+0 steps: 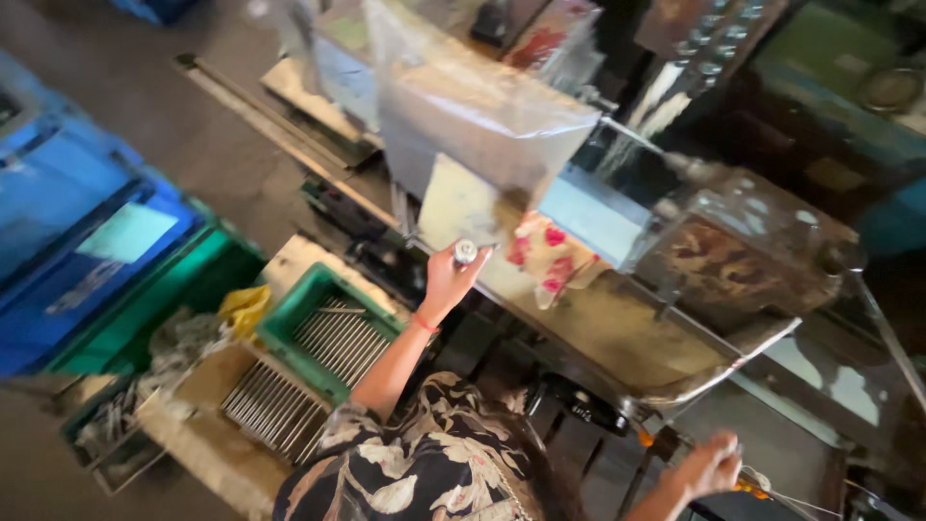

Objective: The person repeatedly picks metal rods from a green bin, places each rod into a grinding machine, operates the machine to grind the rod, removes the rod, and places it into a cardboard box. The cycle continues with multiple rods.

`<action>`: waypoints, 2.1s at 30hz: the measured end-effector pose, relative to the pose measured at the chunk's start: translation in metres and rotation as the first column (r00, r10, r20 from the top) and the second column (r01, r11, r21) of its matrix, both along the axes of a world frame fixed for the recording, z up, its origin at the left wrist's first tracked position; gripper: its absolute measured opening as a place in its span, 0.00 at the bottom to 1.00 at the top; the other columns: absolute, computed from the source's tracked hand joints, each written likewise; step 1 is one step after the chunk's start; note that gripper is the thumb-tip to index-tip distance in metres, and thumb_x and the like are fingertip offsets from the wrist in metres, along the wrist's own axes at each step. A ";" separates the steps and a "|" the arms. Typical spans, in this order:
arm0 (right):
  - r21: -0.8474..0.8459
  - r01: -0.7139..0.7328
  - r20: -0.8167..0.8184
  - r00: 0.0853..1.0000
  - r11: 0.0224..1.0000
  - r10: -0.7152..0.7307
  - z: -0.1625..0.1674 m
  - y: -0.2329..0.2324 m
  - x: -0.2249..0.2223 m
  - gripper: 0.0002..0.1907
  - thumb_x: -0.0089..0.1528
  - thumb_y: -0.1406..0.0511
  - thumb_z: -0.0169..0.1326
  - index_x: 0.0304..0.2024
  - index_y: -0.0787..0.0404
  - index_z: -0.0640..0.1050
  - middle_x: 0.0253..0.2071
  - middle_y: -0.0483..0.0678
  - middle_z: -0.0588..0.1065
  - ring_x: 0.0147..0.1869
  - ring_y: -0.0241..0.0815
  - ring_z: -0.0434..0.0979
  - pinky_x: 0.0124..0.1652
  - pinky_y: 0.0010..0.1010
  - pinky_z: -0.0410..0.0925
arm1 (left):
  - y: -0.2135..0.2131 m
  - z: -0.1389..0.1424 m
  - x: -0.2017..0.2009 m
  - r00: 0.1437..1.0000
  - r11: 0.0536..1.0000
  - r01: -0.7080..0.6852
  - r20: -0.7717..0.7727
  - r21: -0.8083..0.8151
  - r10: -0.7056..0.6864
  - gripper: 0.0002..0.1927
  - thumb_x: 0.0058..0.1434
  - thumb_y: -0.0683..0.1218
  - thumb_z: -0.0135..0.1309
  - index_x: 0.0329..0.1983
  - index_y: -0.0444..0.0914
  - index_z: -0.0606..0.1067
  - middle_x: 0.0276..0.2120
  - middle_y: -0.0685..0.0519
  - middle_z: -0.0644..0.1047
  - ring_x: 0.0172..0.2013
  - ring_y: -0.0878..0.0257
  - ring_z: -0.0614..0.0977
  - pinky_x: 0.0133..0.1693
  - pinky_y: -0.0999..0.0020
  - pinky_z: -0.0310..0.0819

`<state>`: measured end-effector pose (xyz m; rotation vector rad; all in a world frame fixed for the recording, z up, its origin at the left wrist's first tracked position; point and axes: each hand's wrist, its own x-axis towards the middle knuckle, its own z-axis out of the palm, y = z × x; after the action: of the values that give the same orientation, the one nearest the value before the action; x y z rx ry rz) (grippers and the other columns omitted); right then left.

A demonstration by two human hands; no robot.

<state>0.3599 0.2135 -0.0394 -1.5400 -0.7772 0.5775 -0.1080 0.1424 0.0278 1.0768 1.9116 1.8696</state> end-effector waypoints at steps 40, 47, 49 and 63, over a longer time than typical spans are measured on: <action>0.153 -0.983 -0.340 0.043 0.101 0.939 0.046 -0.237 -0.421 0.11 0.68 0.67 0.57 0.50 0.67 0.76 0.31 0.43 0.74 0.19 0.28 0.63 0.19 0.24 0.58 | -0.219 -0.060 -0.043 0.830 0.818 -0.555 0.164 0.152 0.532 0.24 0.59 0.45 0.65 0.17 0.39 0.62 0.15 0.60 0.61 0.20 0.74 0.60 0.21 0.70 0.52; 0.370 -0.929 0.144 0.034 -0.022 0.989 0.034 -0.220 -0.456 0.09 0.73 0.69 0.61 0.52 0.70 0.79 0.43 0.45 0.78 0.39 0.31 0.70 0.36 0.26 0.65 | -0.197 -0.048 -0.063 0.728 0.810 -0.572 0.532 0.126 0.432 0.18 0.61 0.47 0.63 0.19 0.38 0.70 0.16 0.63 0.66 0.19 0.73 0.63 0.22 0.70 0.53; 0.300 -0.954 0.125 0.007 -0.031 0.992 0.025 -0.216 -0.460 0.09 0.72 0.68 0.60 0.51 0.69 0.80 0.41 0.44 0.76 0.35 0.29 0.68 0.33 0.24 0.63 | -0.201 -0.059 -0.066 0.630 0.836 -0.537 0.714 0.115 0.306 0.17 0.63 0.48 0.62 0.21 0.38 0.72 0.18 0.64 0.68 0.20 0.74 0.64 0.22 0.70 0.53; 0.353 -0.870 -0.266 0.261 0.345 0.928 0.052 -0.094 -0.431 0.11 0.71 0.65 0.58 0.50 0.67 0.77 0.28 0.40 0.65 0.23 0.29 0.61 0.24 0.24 0.57 | -0.211 -0.175 -0.077 0.984 0.583 -0.177 -0.159 -0.793 0.082 0.14 0.54 0.43 0.55 0.43 0.31 0.76 0.39 0.34 0.79 0.40 0.37 0.82 0.45 0.47 0.78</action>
<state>-0.0708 0.1191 0.0123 -0.5935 -1.3045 1.6457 -0.1850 -0.0681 -0.1469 0.7176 2.5370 0.7390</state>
